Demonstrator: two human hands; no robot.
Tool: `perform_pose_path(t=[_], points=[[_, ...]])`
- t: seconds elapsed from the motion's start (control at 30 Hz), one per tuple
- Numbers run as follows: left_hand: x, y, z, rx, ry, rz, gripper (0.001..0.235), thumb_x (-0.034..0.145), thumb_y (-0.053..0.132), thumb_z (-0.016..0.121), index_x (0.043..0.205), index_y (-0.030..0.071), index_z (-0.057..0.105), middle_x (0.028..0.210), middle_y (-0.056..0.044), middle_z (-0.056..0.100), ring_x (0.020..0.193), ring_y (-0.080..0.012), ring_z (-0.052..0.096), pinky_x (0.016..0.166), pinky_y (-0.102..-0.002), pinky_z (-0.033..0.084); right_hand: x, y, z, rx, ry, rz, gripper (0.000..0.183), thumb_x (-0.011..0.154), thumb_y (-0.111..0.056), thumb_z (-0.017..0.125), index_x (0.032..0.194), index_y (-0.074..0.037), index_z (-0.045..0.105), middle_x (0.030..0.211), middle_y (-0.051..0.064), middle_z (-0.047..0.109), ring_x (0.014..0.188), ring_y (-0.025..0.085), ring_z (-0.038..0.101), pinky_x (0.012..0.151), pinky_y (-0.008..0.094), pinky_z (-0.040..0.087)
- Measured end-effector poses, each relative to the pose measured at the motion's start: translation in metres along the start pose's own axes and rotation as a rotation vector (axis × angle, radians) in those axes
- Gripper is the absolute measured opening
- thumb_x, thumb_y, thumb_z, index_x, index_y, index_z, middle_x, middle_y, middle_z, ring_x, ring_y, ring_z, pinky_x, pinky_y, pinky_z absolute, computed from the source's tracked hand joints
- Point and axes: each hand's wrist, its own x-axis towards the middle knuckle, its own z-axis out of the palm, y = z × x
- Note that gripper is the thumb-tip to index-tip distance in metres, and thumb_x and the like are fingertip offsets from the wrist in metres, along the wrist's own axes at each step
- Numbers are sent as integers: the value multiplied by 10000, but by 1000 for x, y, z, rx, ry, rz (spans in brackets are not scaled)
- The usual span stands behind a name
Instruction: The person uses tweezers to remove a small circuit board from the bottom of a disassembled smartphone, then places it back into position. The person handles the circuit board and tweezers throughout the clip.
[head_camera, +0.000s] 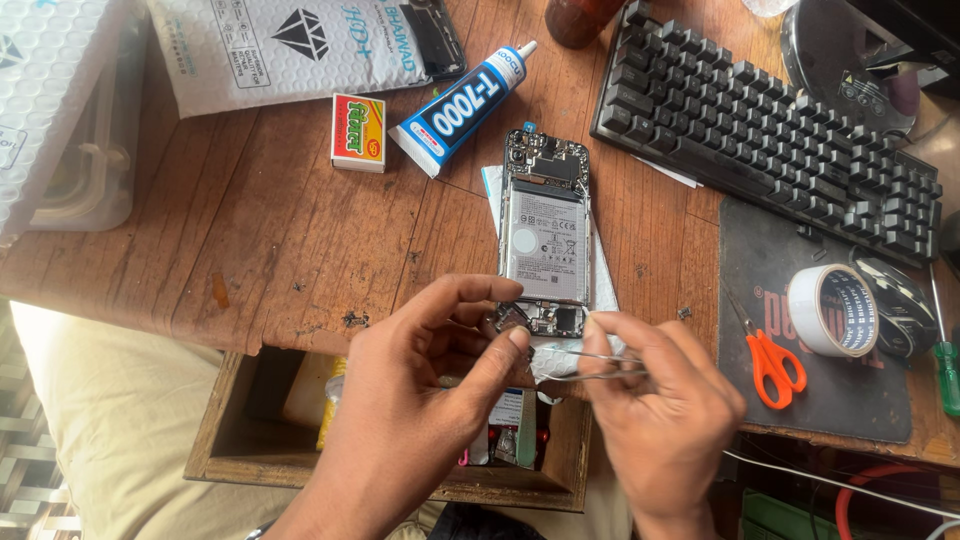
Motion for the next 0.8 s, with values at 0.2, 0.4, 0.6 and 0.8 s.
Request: perform_pose_path(t=[0.2, 0.4, 0.6, 0.8], points=[[3, 4, 13, 128, 14, -55, 336, 919, 180, 773, 1235, 70, 744, 807, -14, 729, 703, -51, 651, 593, -228, 549, 3, 16, -11, 72, -3, 100, 154, 903, -99, 814, 1032, -28, 767, 759, -12, 600, 655, 45, 558, 570, 202, 448], [9, 13, 22, 101, 24, -112, 388, 837, 162, 752, 1218, 89, 729, 756, -1, 701, 665, -43, 639, 571, -215, 555, 4, 27, -12, 150, -36, 135, 138, 925, -108, 796, 1035, -32, 761, 803, -9, 610, 710, 41, 562, 590, 188, 462], [13, 18, 30, 136, 75, -120, 385, 809, 164, 776, 1185, 87, 740, 729, -14, 748, 642, -42, 665, 567, -216, 563, 11, 36, -8, 333, -106, 131, 129, 945, -92, 758, 1041, -8, 732, 887, 2, 660, 816, 58, 629, 734, 198, 519], [18, 13, 42, 98, 115, -124, 383, 826, 140, 772, 1202, 78, 746, 787, -31, 792, 689, -50, 697, 619, -225, 580, 19, 44, -5, 513, -228, 167, 119, 963, -51, 709, 1065, 11, 712, 1007, 10, 665, 941, 70, 661, 833, 207, 540]])
